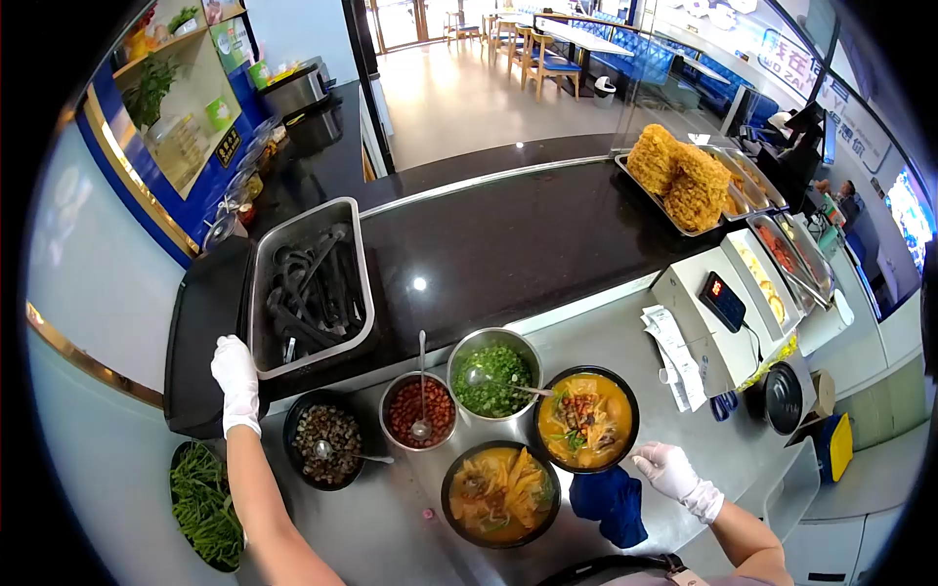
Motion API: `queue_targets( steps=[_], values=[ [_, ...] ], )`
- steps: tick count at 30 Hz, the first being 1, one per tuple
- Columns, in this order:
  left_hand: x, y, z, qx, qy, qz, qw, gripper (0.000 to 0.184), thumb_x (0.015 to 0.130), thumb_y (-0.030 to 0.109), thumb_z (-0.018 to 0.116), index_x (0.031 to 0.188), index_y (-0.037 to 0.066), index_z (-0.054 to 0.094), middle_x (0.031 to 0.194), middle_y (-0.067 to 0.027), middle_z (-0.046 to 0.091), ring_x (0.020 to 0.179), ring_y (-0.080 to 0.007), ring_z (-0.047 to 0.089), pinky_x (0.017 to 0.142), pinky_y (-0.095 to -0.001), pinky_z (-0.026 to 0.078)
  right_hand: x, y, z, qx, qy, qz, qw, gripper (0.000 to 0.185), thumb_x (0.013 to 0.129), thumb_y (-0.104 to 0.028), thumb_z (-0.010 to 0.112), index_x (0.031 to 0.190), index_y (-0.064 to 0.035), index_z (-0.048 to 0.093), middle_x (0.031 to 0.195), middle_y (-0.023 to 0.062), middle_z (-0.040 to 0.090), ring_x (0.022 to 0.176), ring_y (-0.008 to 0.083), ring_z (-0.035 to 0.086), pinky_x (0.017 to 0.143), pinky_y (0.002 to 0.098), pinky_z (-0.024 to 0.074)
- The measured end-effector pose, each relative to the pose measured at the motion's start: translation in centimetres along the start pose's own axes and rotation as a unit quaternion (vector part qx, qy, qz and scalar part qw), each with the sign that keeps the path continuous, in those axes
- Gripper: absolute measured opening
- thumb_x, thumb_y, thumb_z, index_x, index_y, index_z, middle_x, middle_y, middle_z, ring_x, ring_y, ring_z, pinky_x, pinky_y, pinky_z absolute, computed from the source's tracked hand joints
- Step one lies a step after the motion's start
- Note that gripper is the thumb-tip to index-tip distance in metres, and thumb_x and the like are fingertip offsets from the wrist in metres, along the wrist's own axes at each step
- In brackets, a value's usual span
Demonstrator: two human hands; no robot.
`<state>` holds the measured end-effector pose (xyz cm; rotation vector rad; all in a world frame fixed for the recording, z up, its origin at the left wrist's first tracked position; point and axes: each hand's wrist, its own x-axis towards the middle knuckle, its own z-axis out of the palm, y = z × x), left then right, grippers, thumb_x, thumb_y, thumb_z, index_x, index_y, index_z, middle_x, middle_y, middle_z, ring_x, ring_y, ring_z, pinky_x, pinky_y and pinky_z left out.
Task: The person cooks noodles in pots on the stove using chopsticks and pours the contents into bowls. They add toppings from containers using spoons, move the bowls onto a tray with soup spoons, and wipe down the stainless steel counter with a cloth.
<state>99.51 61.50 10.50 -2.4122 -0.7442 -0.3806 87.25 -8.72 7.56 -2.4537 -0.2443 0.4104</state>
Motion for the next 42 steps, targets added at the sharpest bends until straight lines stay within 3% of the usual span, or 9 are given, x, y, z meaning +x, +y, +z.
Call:
queue_targets(
  steps=[2, 7, 12, 21, 24, 32, 37, 39, 42],
  values=[
    [-0.3, -0.1, -0.7, 0.133, 0.065, 0.003, 0.989, 0.032, 0.092, 0.011, 0.050, 0.123, 0.004, 0.050, 0.084, 0.0009, 0.057, 0.071, -0.0099, 0.064, 0.054, -0.0229, 0.055, -0.3, 0.6, -0.2, -0.001, 0.009, 0.007, 1.000, 0.014, 0.089, -0.013, 0.063, 0.095, -0.0028, 0.070, 0.085, 0.0175, 0.066, 0.075, 0.0335, 0.064, 0.068, 0.0375, 0.0514],
    [2.8, -3.3, -0.6, -0.016, 0.011, 0.022, 1.000, 0.015, 0.096, 0.014, 0.046, 0.100, 0.004, 0.055, 0.084, -0.0175, 0.064, 0.072, -0.0328, 0.068, 0.061, -0.0403, 0.056, -0.8, 2.8, -0.2, 0.006, 0.044, -0.014, 0.999, 0.017, 0.089, -0.019, 0.063, 0.094, -0.0046, 0.069, 0.085, 0.0185, 0.066, 0.074, 0.0359, 0.065, 0.066, 0.0397, 0.0517],
    [2.1, -3.2, -9.9, -0.062, 0.101, 0.025, 0.993, 0.013, 0.096, 0.015, 0.048, 0.099, 0.005, 0.055, 0.088, -0.0163, 0.065, 0.072, -0.0340, 0.067, 0.061, -0.0418, 0.054, -0.3, 4.2, -1.6, 0.002, 0.048, 0.022, 0.999, 0.014, 0.088, -0.017, 0.064, 0.094, -0.0049, 0.069, 0.086, 0.0181, 0.066, 0.077, 0.0360, 0.065, 0.068, 0.0395, 0.0517],
    [-2.9, 16.5, -24.6, -0.198, 0.287, 0.304, 0.887, 0.005, 0.083, 0.013, 0.053, 0.081, 0.014, 0.049, 0.076, -0.0042, 0.052, 0.062, -0.0194, 0.060, 0.050, -0.0313, 0.051, -0.5, 4.5, -4.9, 0.027, 0.112, 0.000, 0.993, 0.012, 0.088, -0.012, 0.063, 0.092, -0.0025, 0.069, 0.085, 0.0168, 0.065, 0.078, 0.0343, 0.064, 0.069, 0.0374, 0.0511],
    [-4.4, 24.9, -24.7, -0.159, 0.311, 0.377, 0.858, 0.010, 0.081, 0.018, 0.058, 0.082, 0.015, 0.049, 0.072, 0.0017, 0.049, 0.059, -0.0092, 0.057, 0.043, -0.0238, 0.048, -1.7, 6.4, -5.1, 0.029, 0.124, 0.018, 0.992, 0.012, 0.088, -0.012, 0.063, 0.092, -0.0026, 0.069, 0.087, 0.0165, 0.066, 0.078, 0.0340, 0.065, 0.070, 0.0375, 0.0512],
    [-5.3, 36.0, -18.6, -0.121, 0.323, 0.462, 0.817, 0.008, 0.079, 0.015, 0.058, 0.078, 0.014, 0.050, 0.068, 0.0001, 0.046, 0.054, -0.0126, 0.055, 0.041, -0.0275, 0.045, -5.1, 11.8, -3.9, 0.062, 0.126, 0.105, 0.984, 0.012, 0.088, -0.012, 0.063, 0.093, -0.0025, 0.070, 0.088, 0.0176, 0.068, 0.080, 0.0343, 0.066, 0.070, 0.0376, 0.0516],
    [-7.2, 35.6, -18.6, -0.271, 0.189, 0.446, 0.832, 0.033, 0.080, 0.045, 0.065, 0.084, 0.013, 0.059, 0.076, -0.0045, 0.056, 0.069, -0.0212, 0.061, 0.062, -0.0352, 0.050, -5.1, 11.6, -3.3, 0.038, 0.098, 0.096, 0.990, 0.015, 0.089, -0.012, 0.063, 0.096, -0.0015, 0.070, 0.091, 0.0190, 0.068, 0.081, 0.0348, 0.066, 0.070, 0.0380, 0.0517],
    [-9.7, 34.4, -20.8, -0.405, 0.177, 0.356, 0.823, 0.033, 0.082, 0.040, 0.068, 0.092, 0.009, 0.062, 0.081, -0.0079, 0.060, 0.073, -0.0244, 0.063, 0.065, -0.0364, 0.051, -4.1, 10.6, -3.2, 0.075, 0.112, 0.071, 0.988, 0.016, 0.089, -0.013, 0.064, 0.099, -0.0016, 0.069, 0.094, 0.0200, 0.068, 0.082, 0.0337, 0.067, 0.072, 0.0369, 0.0520],
    [-16.8, 29.4, -25.0, -0.697, 0.030, 0.191, 0.690, 0.024, 0.087, 0.016, 0.068, 0.106, 0.002, 0.063, 0.093, -0.0105, 0.066, 0.082, -0.0241, 0.066, 0.071, -0.0330, 0.051, -3.0, 10.0, -2.5, 0.100, 0.107, 0.049, 0.988, 0.018, 0.091, -0.013, 0.062, 0.102, 0.0003, 0.068, 0.093, 0.0168, 0.068, 0.081, 0.0265, 0.066, 0.074, 0.0330, 0.0514]
  ],
)
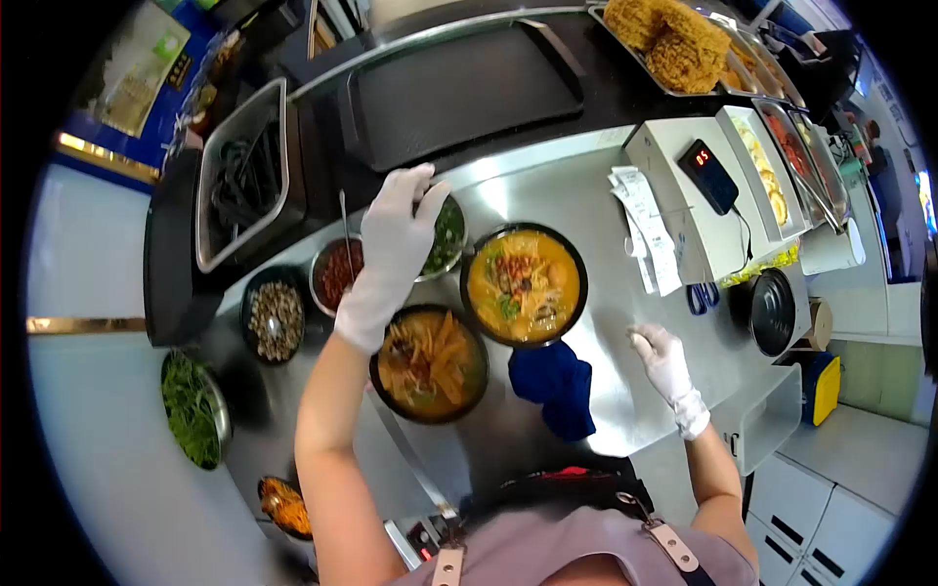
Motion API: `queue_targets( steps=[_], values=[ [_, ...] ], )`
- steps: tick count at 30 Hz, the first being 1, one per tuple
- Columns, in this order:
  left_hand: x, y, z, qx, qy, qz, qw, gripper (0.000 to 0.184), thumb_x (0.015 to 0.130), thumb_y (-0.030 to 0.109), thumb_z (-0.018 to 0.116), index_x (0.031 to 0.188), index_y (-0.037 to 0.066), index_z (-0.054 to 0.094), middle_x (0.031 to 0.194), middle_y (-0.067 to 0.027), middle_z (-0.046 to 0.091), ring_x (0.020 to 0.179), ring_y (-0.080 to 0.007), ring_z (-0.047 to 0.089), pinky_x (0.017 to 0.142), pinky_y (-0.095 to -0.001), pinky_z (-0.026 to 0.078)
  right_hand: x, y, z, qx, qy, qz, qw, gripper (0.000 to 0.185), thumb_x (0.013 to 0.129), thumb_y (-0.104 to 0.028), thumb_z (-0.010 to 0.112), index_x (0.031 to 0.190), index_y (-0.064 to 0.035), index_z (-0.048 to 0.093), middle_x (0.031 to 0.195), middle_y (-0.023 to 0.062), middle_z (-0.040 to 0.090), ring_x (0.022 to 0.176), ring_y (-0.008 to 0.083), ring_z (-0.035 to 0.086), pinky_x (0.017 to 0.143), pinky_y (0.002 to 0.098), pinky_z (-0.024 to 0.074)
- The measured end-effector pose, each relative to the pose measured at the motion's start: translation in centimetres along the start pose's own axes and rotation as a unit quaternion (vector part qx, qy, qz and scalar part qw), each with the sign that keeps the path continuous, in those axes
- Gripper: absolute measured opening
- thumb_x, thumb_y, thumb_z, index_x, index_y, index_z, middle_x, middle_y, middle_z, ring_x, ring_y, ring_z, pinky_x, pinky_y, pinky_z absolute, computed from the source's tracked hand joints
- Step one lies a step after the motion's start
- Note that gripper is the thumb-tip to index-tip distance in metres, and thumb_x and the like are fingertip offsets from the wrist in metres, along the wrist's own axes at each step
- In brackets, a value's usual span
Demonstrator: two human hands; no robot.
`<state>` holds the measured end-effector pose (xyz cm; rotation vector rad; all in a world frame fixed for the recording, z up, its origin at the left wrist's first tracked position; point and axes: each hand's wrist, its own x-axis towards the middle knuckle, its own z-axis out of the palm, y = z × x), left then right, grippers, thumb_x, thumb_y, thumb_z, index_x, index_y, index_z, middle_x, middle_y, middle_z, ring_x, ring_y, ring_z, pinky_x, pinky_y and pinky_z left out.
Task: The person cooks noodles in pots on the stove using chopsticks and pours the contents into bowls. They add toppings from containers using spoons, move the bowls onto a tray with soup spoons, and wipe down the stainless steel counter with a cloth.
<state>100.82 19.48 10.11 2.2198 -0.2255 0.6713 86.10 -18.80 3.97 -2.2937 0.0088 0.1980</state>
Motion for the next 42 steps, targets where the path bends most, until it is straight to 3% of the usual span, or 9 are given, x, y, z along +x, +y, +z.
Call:
queue_targets(
  steps=[5, 7, 13, 15, 20, 31, 33, 37, 42],
  values=[
    [-14.6, 4.5, -8.0, -0.004, 0.096, -0.245, 0.965, 0.016, 0.093, 0.006, 0.056, 0.104, -0.003, 0.065, 0.093, -0.0127, 0.066, 0.083, -0.0212, 0.063, 0.075, -0.0308, 0.050, 1.2, -1.5, 2.5, 0.164, -0.099, -0.002, 0.981, 0.025, 0.097, -0.015, 0.055, 0.110, 0.0043, 0.064, 0.097, 0.0108, 0.069, 0.085, 0.0207, 0.065, 0.079, 0.0316, 0.0513],
    [-21.0, 3.9, -9.7, 0.040, 0.137, -0.319, 0.937, 0.018, 0.096, 0.007, 0.052, 0.104, -0.004, 0.063, 0.089, -0.0102, 0.064, 0.077, -0.0169, 0.061, 0.072, -0.0288, 0.050, 1.5, -4.4, 4.4, 0.328, -0.305, 0.074, 0.891, 0.031, 0.100, -0.019, 0.048, 0.117, 0.0055, 0.060, 0.102, 0.0111, 0.068, 0.091, 0.0221, 0.065, 0.085, 0.0339, 0.0512],
    [-31.0, 2.1, -9.3, -0.186, 0.137, -0.618, 0.751, 0.037, 0.098, 0.012, 0.050, 0.133, 0.002, 0.051, 0.110, -0.0089, 0.065, 0.090, -0.0175, 0.065, 0.075, -0.0290, 0.054, 0.4, -6.9, 15.6, 0.343, -0.417, 0.107, 0.835, 0.053, 0.102, -0.023, 0.044, 0.146, 0.0027, 0.029, 0.140, 0.0161, 0.047, 0.122, 0.0202, 0.051, 0.101, 0.0313, 0.0423],
    [-31.0, 1.0, -9.1, -0.372, 0.097, -0.587, 0.713, 0.046, 0.098, 0.011, 0.048, 0.143, 0.005, 0.040, 0.124, -0.0094, 0.060, 0.098, -0.0214, 0.065, 0.084, -0.0360, 0.055, 1.1, -3.3, 21.1, 0.369, -0.365, 0.027, 0.854, 0.056, 0.104, -0.028, 0.040, 0.150, -0.0006, 0.021, 0.139, 0.0126, 0.046, 0.113, 0.0209, 0.057, 0.088, 0.0337, 0.0513],
    [-31.0, 0.0, -8.7, -0.462, 0.078, -0.525, 0.711, 0.051, 0.096, 0.007, 0.047, 0.146, 0.007, 0.035, 0.131, -0.0083, 0.056, 0.108, -0.0225, 0.062, 0.086, -0.0407, 0.055, 1.5, -3.9, 23.3, 0.418, -0.318, 0.051, 0.849, 0.049, 0.105, -0.026, 0.039, 0.150, -0.0102, 0.028, 0.138, 0.0036, 0.049, 0.114, 0.0184, 0.055, 0.086, 0.0339, 0.0520],
    [-27.4, 4.4, -12.7, -0.413, 0.063, -0.527, 0.740, 0.049, 0.094, 0.001, 0.044, 0.143, 0.005, 0.040, 0.127, -0.0092, 0.058, 0.104, -0.0202, 0.062, 0.084, -0.0384, 0.055, -0.2, -9.8, 18.1, 0.462, -0.326, 0.047, 0.823, 0.047, 0.105, -0.025, 0.037, 0.149, -0.0098, 0.030, 0.139, 0.0049, 0.048, 0.121, 0.0188, 0.052, 0.093, 0.0349, 0.0482],
    [-25.7, 5.4, -13.5, -0.407, 0.049, -0.511, 0.755, 0.047, 0.094, 0.002, 0.044, 0.140, 0.003, 0.042, 0.126, -0.0094, 0.058, 0.104, -0.0205, 0.063, 0.081, -0.0393, 0.057, -0.3, -12.1, 15.9, 0.524, -0.331, 0.104, 0.778, 0.048, 0.104, -0.019, 0.042, 0.148, -0.0028, 0.032, 0.141, 0.0032, 0.047, 0.123, 0.0122, 0.047, 0.100, 0.0244, 0.0391],
    [-20.5, 7.6, -15.4, -0.420, 0.048, -0.522, 0.741, 0.045, 0.092, 0.000, 0.045, 0.136, 0.000, 0.046, 0.123, -0.0115, 0.060, 0.101, -0.0206, 0.064, 0.083, -0.0382, 0.057, 1.1, -15.9, 12.4, 0.518, -0.329, 0.074, 0.786, 0.046, 0.105, -0.024, 0.039, 0.147, -0.0066, 0.033, 0.140, 0.0068, 0.048, 0.125, 0.0197, 0.049, 0.098, 0.0361, 0.0466],
    [-13.1, 5.9, -15.3, -0.409, 0.009, -0.472, 0.781, 0.045, 0.091, 0.000, 0.044, 0.136, -0.001, 0.046, 0.124, -0.0120, 0.060, 0.103, -0.0222, 0.064, 0.086, -0.0385, 0.055, 6.3, -20.4, 9.0, 0.523, -0.293, 0.029, 0.800, 0.044, 0.104, -0.026, 0.040, 0.144, -0.0078, 0.039, 0.127, 0.0068, 0.058, 0.104, 0.0164, 0.062, 0.082, 0.0311, 0.0538]
  ],
)
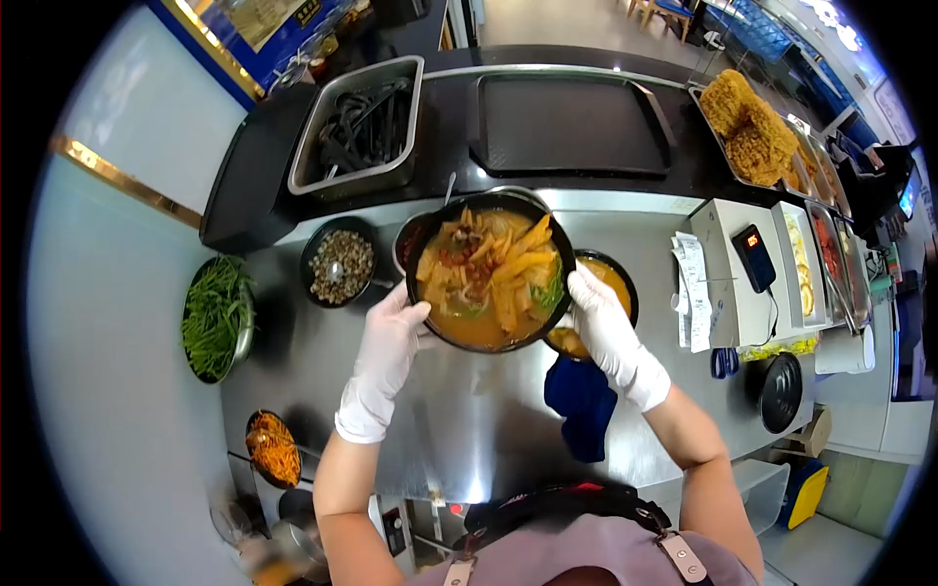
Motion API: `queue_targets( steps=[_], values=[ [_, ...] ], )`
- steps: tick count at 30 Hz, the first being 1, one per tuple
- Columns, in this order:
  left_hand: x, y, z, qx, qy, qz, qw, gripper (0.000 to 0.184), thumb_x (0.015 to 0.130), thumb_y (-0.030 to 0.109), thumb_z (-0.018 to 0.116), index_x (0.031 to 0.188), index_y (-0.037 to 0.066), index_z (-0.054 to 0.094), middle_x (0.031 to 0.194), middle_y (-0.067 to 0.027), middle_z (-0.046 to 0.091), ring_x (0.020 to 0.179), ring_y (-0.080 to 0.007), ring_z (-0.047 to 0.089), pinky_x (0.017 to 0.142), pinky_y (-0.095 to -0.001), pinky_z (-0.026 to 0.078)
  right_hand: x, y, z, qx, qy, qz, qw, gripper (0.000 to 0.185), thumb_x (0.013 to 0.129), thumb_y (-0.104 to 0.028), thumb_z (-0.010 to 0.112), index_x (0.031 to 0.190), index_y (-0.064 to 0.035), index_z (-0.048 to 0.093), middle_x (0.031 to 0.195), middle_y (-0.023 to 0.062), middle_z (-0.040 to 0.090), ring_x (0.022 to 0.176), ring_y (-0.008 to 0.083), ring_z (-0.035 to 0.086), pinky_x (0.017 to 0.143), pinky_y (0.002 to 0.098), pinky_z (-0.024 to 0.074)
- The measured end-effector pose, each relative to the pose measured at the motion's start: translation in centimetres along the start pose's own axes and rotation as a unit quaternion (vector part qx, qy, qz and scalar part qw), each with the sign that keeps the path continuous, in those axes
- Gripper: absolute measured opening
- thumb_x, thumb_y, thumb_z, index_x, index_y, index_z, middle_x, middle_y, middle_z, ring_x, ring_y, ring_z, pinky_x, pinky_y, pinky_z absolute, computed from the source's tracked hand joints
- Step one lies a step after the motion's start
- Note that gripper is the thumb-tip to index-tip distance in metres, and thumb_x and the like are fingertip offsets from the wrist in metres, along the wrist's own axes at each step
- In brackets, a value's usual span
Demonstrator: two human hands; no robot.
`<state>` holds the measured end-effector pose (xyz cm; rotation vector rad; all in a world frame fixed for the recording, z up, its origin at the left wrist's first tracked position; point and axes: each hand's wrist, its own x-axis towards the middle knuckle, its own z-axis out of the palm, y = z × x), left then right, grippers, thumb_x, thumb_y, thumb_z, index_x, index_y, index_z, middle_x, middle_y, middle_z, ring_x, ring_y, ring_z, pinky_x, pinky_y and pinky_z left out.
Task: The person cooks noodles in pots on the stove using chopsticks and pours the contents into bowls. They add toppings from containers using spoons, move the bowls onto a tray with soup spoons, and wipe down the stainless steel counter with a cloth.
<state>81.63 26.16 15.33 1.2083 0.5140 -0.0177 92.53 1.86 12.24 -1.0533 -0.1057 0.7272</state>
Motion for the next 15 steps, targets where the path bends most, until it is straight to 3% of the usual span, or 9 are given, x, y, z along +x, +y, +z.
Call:
queue_targets(
  steps=[4, 7, 10, 15],
  values=[
    [6.4, 4.0, 2.4, -0.010, -0.043, 0.021, 0.999, 0.042, 0.092, 0.000, 0.041, 0.134, -0.001, 0.047, 0.122, -0.0118, 0.061, 0.102, -0.0240, 0.064, 0.088, -0.0408, 0.054, 5.5, -4.4, -1.5, -0.009, 0.009, -0.045, 0.999, 0.038, 0.104, -0.026, 0.040, 0.134, -0.0042, 0.050, 0.121, 0.0074, 0.061, 0.098, 0.0170, 0.064, 0.076, 0.0303, 0.0558],
    [12.3, 5.4, 3.5, -0.053, -0.087, 0.048, 0.994, 0.039, 0.092, -0.001, 0.040, 0.131, 0.000, 0.049, 0.122, -0.0126, 0.059, 0.101, -0.0267, 0.063, 0.085, -0.0435, 0.056, 10.1, -7.2, -3.2, -0.014, 0.002, -0.057, 0.998, 0.038, 0.104, -0.025, 0.040, 0.136, -0.0059, 0.047, 0.117, 0.0054, 0.063, 0.091, 0.0148, 0.066, 0.073, 0.0301, 0.0567],
    [18.5, 6.6, 4.3, -0.020, -0.098, 0.042, 0.994, 0.038, 0.093, -0.002, 0.040, 0.130, -0.001, 0.048, 0.121, -0.0141, 0.059, 0.105, -0.0291, 0.061, 0.091, -0.0473, 0.053, 15.0, -9.0, -5.6, -0.037, 0.006, -0.068, 0.997, 0.038, 0.104, -0.025, 0.039, 0.136, -0.0058, 0.046, 0.116, 0.0061, 0.063, 0.086, 0.0147, 0.067, 0.071, 0.0309, 0.0577],
    [27.6, 6.5, 5.0, -0.016, -0.121, 0.040, 0.992, 0.039, 0.092, 0.001, 0.040, 0.129, 0.000, 0.049, 0.122, -0.0130, 0.058, 0.107, -0.0277, 0.060, 0.093, -0.0482, 0.051, 22.8, -10.0, -9.5, -0.051, 0.023, -0.054, 0.997, 0.035, 0.104, -0.025, 0.039, 0.131, -0.0063, 0.049, 0.113, 0.0062, 0.063, 0.084, 0.0149, 0.066, 0.072, 0.0324, 0.0574]
  ],
)
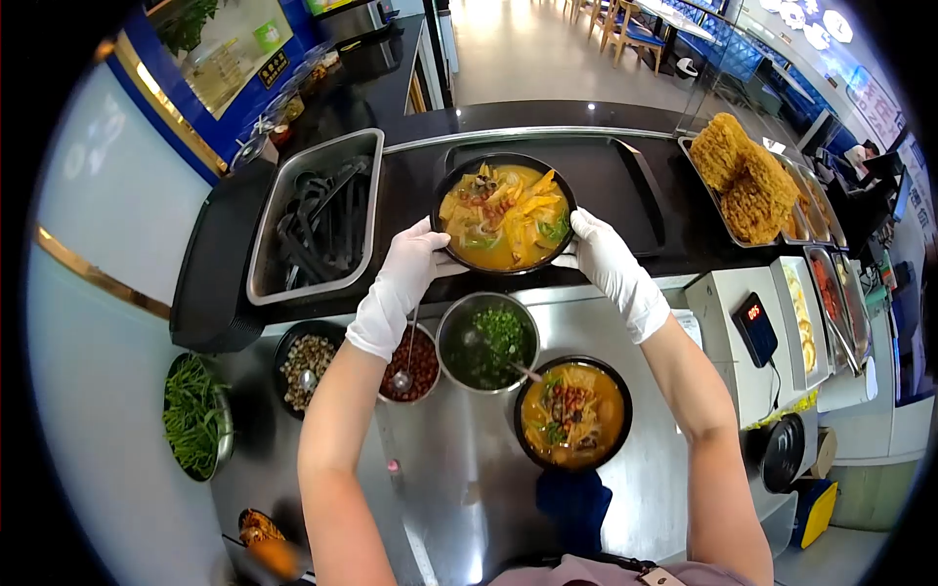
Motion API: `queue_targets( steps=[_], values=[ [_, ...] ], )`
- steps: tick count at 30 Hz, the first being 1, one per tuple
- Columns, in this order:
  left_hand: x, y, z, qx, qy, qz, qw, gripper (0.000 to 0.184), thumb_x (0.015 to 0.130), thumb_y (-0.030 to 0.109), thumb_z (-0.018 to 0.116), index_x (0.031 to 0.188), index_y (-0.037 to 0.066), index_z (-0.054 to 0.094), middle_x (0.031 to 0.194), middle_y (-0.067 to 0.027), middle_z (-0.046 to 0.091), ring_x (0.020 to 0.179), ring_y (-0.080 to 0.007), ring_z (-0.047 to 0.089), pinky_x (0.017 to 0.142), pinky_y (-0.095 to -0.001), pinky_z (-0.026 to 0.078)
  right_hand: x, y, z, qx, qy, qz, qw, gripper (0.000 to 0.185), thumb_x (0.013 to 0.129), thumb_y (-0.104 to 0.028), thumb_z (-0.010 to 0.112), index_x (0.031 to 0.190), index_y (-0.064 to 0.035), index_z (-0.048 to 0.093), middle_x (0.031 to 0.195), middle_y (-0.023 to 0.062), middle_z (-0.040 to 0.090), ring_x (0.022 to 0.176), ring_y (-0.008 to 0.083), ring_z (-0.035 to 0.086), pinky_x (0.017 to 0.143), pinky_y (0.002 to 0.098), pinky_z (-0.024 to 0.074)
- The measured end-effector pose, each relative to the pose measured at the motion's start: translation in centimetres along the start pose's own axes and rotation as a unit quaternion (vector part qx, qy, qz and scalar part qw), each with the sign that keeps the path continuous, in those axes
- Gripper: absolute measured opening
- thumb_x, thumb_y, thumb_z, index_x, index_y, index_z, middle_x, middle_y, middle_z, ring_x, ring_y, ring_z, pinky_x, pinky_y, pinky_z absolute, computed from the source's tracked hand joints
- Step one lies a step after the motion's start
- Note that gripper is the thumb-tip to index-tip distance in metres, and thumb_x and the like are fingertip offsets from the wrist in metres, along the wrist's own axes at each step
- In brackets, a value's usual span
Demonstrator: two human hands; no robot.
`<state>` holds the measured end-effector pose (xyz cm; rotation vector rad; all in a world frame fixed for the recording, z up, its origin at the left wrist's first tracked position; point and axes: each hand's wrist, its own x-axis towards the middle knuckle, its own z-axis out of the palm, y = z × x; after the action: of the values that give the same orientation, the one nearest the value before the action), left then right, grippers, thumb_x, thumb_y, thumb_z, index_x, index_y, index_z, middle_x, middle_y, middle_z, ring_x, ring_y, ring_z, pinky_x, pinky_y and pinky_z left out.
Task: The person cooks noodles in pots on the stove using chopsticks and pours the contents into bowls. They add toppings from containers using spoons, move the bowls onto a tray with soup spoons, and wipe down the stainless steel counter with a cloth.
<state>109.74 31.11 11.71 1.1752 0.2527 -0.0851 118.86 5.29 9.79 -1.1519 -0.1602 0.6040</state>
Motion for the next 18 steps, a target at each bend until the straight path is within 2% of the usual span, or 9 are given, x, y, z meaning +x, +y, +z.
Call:
queue_targets(
  steps=[3, 8, 12, 14, 15, 16, 17, 18],
  values=[
    [4.4, -1.0, -1.4, -0.001, -0.011, -0.010, 1.000, 0.040, 0.092, 0.003, 0.040, 0.131, 0.002, 0.048, 0.123, -0.0131, 0.057, 0.107, -0.0294, 0.059, 0.095, -0.0503, 0.049, 3.9, 0.8, -1.8, -0.021, 0.011, 0.019, 1.000, 0.030, 0.104, -0.028, 0.039, 0.123, -0.0093, 0.054, 0.105, 0.0046, 0.064, 0.076, 0.0141, 0.062, 0.077, 0.0348, 0.0557],
    [7.6, -1.5, -2.5, 0.009, -0.009, -0.016, 1.000, 0.038, 0.091, 0.005, 0.041, 0.129, 0.002, 0.048, 0.125, -0.0131, 0.056, 0.111, -0.0301, 0.057, 0.097, -0.0496, 0.046, 8.5, 1.7, -3.5, -0.028, 0.010, 0.024, 0.999, 0.028, 0.104, -0.029, 0.039, 0.115, -0.0097, 0.056, 0.098, 0.0042, 0.064, 0.075, 0.0137, 0.062, 0.077, 0.0352, 0.0559],
    [8.3, -1.8, -3.0, -0.022, -0.026, -0.002, 0.999, 0.037, 0.092, 0.002, 0.041, 0.129, -0.001, 0.049, 0.125, -0.0159, 0.056, 0.109, -0.0329, 0.059, 0.098, -0.0500, 0.047, 9.7, 1.9, -3.7, -0.014, 0.010, 0.015, 1.000, 0.032, 0.103, -0.028, 0.041, 0.124, -0.0071, 0.054, 0.101, 0.0074, 0.064, 0.079, 0.0163, 0.062, 0.077, 0.0356, 0.0559],
    [7.6, -1.9, -2.7, -0.012, -0.016, 0.027, 0.999, 0.040, 0.094, 0.007, 0.045, 0.133, 0.000, 0.046, 0.129, -0.0136, 0.054, 0.113, -0.0285, 0.056, 0.101, -0.0448, 0.045, 8.5, 1.5, -3.4, -0.001, 0.022, 0.008, 1.000, 0.035, 0.103, -0.027, 0.042, 0.128, -0.0049, 0.052, 0.104, 0.0091, 0.064, 0.082, 0.0174, 0.063, 0.077, 0.0351, 0.0556],
    [6.6, -1.7, -3.0, 0.063, -0.007, 0.047, 0.997, 0.043, 0.094, 0.007, 0.047, 0.137, -0.001, 0.043, 0.129, -0.0141, 0.055, 0.112, -0.0265, 0.058, 0.099, -0.0409, 0.046, 7.1, 1.2, -3.7, -0.035, 0.048, -0.008, 0.998, 0.038, 0.102, -0.025, 0.042, 0.131, -0.0024, 0.049, 0.107, 0.0108, 0.063, 0.084, 0.0184, 0.063, 0.078, 0.0342, 0.0550],
    [4.6, -2.2, -1.6, 0.089, 0.144, 0.085, 0.982, 0.042, 0.095, 0.007, 0.050, 0.135, -0.002, 0.046, 0.118, -0.0132, 0.061, 0.104, -0.0221, 0.062, 0.090, -0.0347, 0.050, 5.1, 0.7, -4.1, -0.069, 0.076, -0.024, 0.994, 0.041, 0.102, -0.024, 0.043, 0.135, 0.0002, 0.047, 0.110, 0.0124, 0.063, 0.087, 0.0194, 0.064, 0.079, 0.0332, 0.0545],
    [1.8, -2.2, -0.6, 0.182, 0.169, 0.128, 0.960, 0.039, 0.095, 0.009, 0.052, 0.132, -0.002, 0.050, 0.110, -0.0115, 0.064, 0.097, -0.0187, 0.063, 0.084, -0.0309, 0.051, 2.1, 0.2, -4.4, -0.092, 0.084, -0.035, 0.992, 0.042, 0.101, -0.022, 0.044, 0.133, 0.0039, 0.047, 0.110, 0.0128, 0.064, 0.087, 0.0184, 0.064, 0.079, 0.0299, 0.0529],
    [-1.5, -2.3, 0.5, 0.272, 0.190, 0.166, 0.928, 0.036, 0.095, 0.010, 0.054, 0.129, -0.003, 0.055, 0.101, -0.0098, 0.067, 0.091, -0.0153, 0.064, 0.078, -0.0271, 0.051, -1.2, -0.1, -5.0, -0.145, 0.100, -0.048, 0.983, 0.039, 0.100, -0.023, 0.046, 0.129, 0.0021, 0.052, 0.105, 0.0101, 0.066, 0.084, 0.0160, 0.064, 0.077, 0.0280, 0.0520]
  ],
)
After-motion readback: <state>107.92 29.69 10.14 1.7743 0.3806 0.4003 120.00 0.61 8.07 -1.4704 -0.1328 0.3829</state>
